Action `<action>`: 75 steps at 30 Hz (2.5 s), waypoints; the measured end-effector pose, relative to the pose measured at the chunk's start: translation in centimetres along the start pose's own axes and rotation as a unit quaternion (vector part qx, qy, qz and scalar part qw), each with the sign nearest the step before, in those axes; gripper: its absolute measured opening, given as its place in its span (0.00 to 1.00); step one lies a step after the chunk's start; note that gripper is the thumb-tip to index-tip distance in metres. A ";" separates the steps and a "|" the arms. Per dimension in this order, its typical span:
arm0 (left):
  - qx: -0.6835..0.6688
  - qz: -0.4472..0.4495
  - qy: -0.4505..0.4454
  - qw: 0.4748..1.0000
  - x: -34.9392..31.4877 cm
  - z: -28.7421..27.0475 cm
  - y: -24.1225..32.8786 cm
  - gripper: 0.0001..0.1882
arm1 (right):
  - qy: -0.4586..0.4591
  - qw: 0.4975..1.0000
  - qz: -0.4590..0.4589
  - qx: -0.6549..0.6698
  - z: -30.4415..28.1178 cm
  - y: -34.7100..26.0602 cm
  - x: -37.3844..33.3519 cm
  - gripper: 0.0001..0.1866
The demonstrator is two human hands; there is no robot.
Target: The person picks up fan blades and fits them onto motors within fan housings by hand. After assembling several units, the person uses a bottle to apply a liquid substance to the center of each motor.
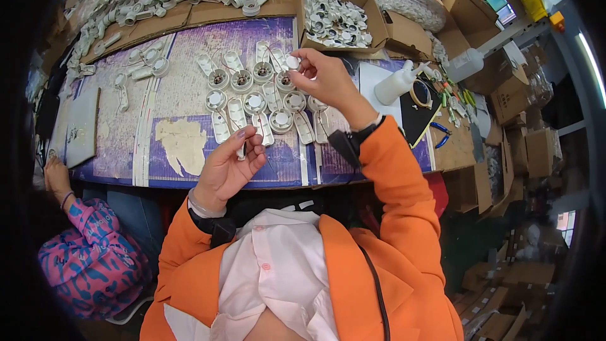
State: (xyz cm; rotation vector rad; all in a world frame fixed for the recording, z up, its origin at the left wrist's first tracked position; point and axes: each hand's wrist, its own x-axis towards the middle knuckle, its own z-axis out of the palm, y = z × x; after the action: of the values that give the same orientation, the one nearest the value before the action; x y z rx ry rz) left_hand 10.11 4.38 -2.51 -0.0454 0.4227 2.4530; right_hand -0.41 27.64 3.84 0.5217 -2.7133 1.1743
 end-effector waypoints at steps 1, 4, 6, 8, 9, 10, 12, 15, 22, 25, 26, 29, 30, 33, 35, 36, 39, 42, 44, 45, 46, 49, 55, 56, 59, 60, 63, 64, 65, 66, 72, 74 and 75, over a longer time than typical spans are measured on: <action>-0.003 0.001 0.000 1.000 -0.2 -0.2 0.1 0.12 | -0.002 1.000 0.000 -0.002 -0.1 0.6 0.7 0.18; -0.001 0.021 -0.001 1.000 -0.7 -0.7 0.7 0.13 | -0.100 0.980 -0.027 -0.168 0.0 1.8 2.2 0.17; -0.010 0.027 0.004 1.000 -1.1 -0.9 1.0 0.13 | -0.111 0.975 -0.051 -0.188 0.2 2.1 2.3 0.17; -0.024 0.034 0.013 0.999 -1.3 -1.0 1.2 0.13 | -0.125 0.961 -0.095 -0.226 0.3 2.5 2.4 0.17; -0.025 0.034 0.014 0.999 -1.4 -1.1 1.3 0.13 | -0.127 0.961 -0.094 -0.225 0.5 2.6 2.4 0.17; -0.028 0.036 0.014 0.999 -1.4 -1.2 1.4 0.13 | -0.121 0.960 -0.109 -0.230 0.6 2.7 2.4 0.17; -0.034 0.039 0.013 0.999 -1.5 -1.4 1.5 0.13 | -0.107 0.955 -0.138 -0.238 0.7 3.0 2.4 0.17; -0.034 0.041 0.019 0.998 -1.5 -1.5 1.6 0.13 | -0.097 0.955 -0.148 -0.240 0.6 3.1 2.3 0.17; -0.037 0.043 0.018 0.998 -1.6 -1.5 1.6 0.13 | -0.120 0.960 -0.112 -0.226 0.1 3.5 2.1 0.18; -0.041 0.046 0.012 0.998 -1.7 -1.5 1.6 0.13 | -0.125 0.960 -0.102 -0.231 -0.2 3.1 2.0 0.19; -0.041 0.049 0.013 0.998 -1.8 -1.6 1.7 0.13 | -0.113 0.957 -0.133 -0.234 -0.4 2.9 1.9 0.19; -0.041 0.055 0.018 0.997 -1.9 -1.6 1.7 0.14 | -0.090 0.948 -0.193 -0.238 -0.2 2.4 1.1 0.19; -0.048 0.052 0.020 0.997 -1.9 -1.6 1.8 0.14 | -0.090 0.934 -0.218 -0.269 0.4 2.2 0.4 0.19; -0.063 0.044 0.024 0.997 -1.5 -1.6 1.7 0.16 | -0.091 0.902 -0.267 -0.327 1.6 2.4 -0.8 0.19; -0.072 0.036 -0.002 0.997 -1.3 -1.7 1.9 0.18 | -0.075 0.895 -0.252 -0.360 2.4 2.7 -1.3 0.19; -0.076 0.033 -0.016 0.996 -1.2 -1.6 2.0 0.19 | -0.067 0.892 -0.244 -0.375 2.8 2.8 -1.5 0.19; -0.074 0.028 -0.007 0.997 -0.8 -0.6 1.8 0.21 | -0.050 0.895 -0.248 -0.367 2.5 3.6 -1.9 0.19; -0.073 0.026 -0.001 0.997 -0.5 0.5 1.6 0.23 | -0.020 0.919 -0.243 -0.311 2.5 1.1 -1.8 0.19; -0.081 0.011 -0.001 0.997 -0.6 1.1 1.4 0.23 | 0.020 0.955 -0.209 -0.211 2.1 -1.9 -2.6 0.19; -0.080 0.014 0.003 0.997 -0.7 1.3 1.2 0.23 | 0.019 0.955 -0.211 -0.207 2.1 -3.2 -3.3 0.19; -0.075 0.020 0.015 0.997 -0.8 1.3 1.0 0.24 | -0.006 0.962 -0.232 -0.147 2.5 -4.6 -3.9 0.20; -0.065 0.030 0.034 0.997 -0.1 0.9 0.5 0.24 | -0.034 0.959 -0.273 -0.067 4.6 -7.5 -5.5 0.20; 0.007 0.050 -0.048 0.998 0.0 -0.3 -0.3 0.25 | -0.007 0.959 -0.281 -0.046 6.0 -7.1 -6.2 0.18; 0.036 0.048 -0.039 0.997 -0.1 0.1 -0.2 0.25 | -0.013 0.957 -0.283 -0.060 5.7 -6.9 -6.2 0.18; 0.067 0.048 -0.015 0.996 -0.5 1.5 -0.1 0.27 | -0.026 0.953 -0.287 -0.089 4.9 -6.3 -6.4 0.19; 0.081 0.049 -0.004 0.995 -0.5 1.8 -0.2 0.28 | -0.044 0.954 -0.281 -0.097 4.7 -6.2 -6.5 0.19; 0.124 0.045 0.025 0.991 -0.5 1.9 -0.3 0.30 | -0.081 0.953 -0.268 -0.116 3.8 -5.6 -6.7 0.20; 0.146 0.042 0.037 0.988 -0.4 2.0 -0.4 0.32 | -0.100 0.964 -0.236 -0.077 3.3 -5.3 -6.8 0.20; 0.145 0.041 0.032 0.988 -0.4 2.3 -0.4 0.32 | -0.118 0.971 -0.203 -0.040 2.8 -5.0 -6.9 0.20; 0.139 0.039 0.022 0.989 -0.6 2.6 -0.3 0.32 | -0.134 0.976 -0.169 -0.003 2.3 -4.8 -6.9 0.20; 0.114 0.039 -0.022 0.992 -1.3 3.5 0.5 0.32 | -0.088 0.778 0.146 0.605 1.4 -0.9 -7.5 0.17; 0.114 0.038 -0.031 0.992 -1.4 3.1 0.6 0.32 | -0.082 0.699 0.142 0.696 1.3 -0.3 -7.6 0.20; 0.115 0.041 -0.026 0.992 -1.5 2.9 0.7 0.32 | -0.080 0.703 0.141 0.693 1.0 -0.1 -7.6 0.20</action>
State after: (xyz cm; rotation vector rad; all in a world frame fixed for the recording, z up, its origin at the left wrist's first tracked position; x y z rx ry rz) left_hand 11.11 3.86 0.62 0.1346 0.6932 2.4622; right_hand 6.71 28.80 1.21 0.2692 -1.4213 3.2309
